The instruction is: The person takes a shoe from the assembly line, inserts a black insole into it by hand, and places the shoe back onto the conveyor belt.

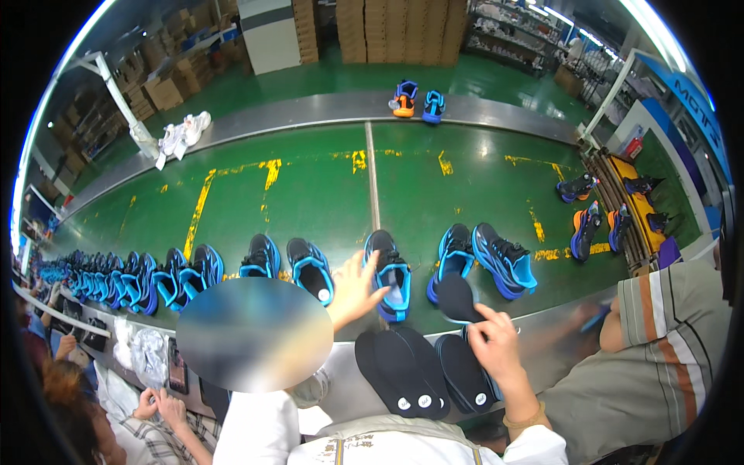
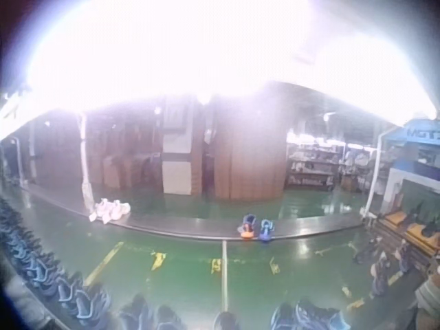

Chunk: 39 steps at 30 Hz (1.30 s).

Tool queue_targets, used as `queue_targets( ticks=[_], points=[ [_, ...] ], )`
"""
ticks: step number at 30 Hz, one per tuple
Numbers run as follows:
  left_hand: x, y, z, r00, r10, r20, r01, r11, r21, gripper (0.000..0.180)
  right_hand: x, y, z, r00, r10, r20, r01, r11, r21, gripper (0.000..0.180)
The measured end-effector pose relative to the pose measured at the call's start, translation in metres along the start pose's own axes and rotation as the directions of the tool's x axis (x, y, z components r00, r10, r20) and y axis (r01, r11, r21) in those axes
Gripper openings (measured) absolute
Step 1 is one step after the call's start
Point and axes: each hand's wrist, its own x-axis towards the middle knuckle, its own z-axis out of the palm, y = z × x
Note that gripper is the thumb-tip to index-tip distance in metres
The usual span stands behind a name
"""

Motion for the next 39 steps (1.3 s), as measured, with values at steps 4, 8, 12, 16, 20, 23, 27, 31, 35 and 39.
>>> queue_targets(
  ticks=[4, 8, 12, 16, 20, 23, 27, 31, 35, 39],
  points=[
    [0.064, 0.014, 0.059, 0.989, -0.129, 0.071, 0.147, 0.909, -0.391, 0.065, 0.036, 0.004, 0.028, 0.961, -0.261, 0.093, 0.268, 0.961, -0.069, 0.010],
    [0.069, -0.035, 0.071, 0.891, -0.418, 0.179, 0.393, 0.509, -0.766, 0.034, 0.055, 0.013, 0.086, 0.897, -0.309, 0.316, 0.366, 0.920, -0.138, 0.015],
    [0.077, -0.019, 0.083, 0.862, -0.396, 0.315, 0.459, 0.347, -0.818, 0.031, 0.064, 0.045, 0.120, 0.867, -0.261, 0.424, 0.362, 0.915, -0.177, 0.016],
    [0.076, -0.012, 0.092, 0.903, -0.341, 0.263, 0.401, 0.444, -0.801, 0.030, 0.072, 0.045, 0.156, 0.849, -0.028, 0.528, 0.156, 0.967, -0.199, 0.018],
    [0.079, 0.018, 0.081, 0.937, -0.324, 0.128, 0.287, 0.509, -0.812, 0.037, 0.067, 0.056, 0.176, 0.894, 0.101, 0.437, -0.007, 0.978, -0.210, 0.023],
    [0.072, -0.009, 0.078, 0.932, -0.337, 0.137, 0.338, 0.663, -0.669, 0.042, 0.071, 0.027, 0.160, 0.918, -0.028, 0.395, 0.078, 0.991, -0.111, 0.028],
    [0.075, 0.011, 0.058, 0.935, -0.281, 0.215, 0.353, 0.792, -0.498, 0.044, 0.086, 0.026, 0.126, 0.741, 0.131, 0.659, 0.163, 0.916, -0.366, 0.034],
    [0.079, 0.003, 0.067, 0.929, -0.289, 0.232, 0.368, 0.800, -0.475, 0.053, 0.113, 0.042, 0.136, 0.563, 0.037, 0.826, 0.153, 0.977, -0.148, 0.024],
    [0.078, -0.026, 0.096, 0.935, -0.324, 0.142, 0.349, 0.777, -0.524, 0.043, 0.101, 0.048, 0.163, 0.613, -0.111, 0.782, 0.258, 0.964, -0.066, 0.018],
    [0.082, -0.011, 0.093, 0.933, -0.307, 0.189, 0.354, 0.689, -0.632, 0.041, 0.086, 0.075, 0.199, 0.710, -0.210, 0.673, 0.370, 0.923, -0.102, 0.024]
  ],
)
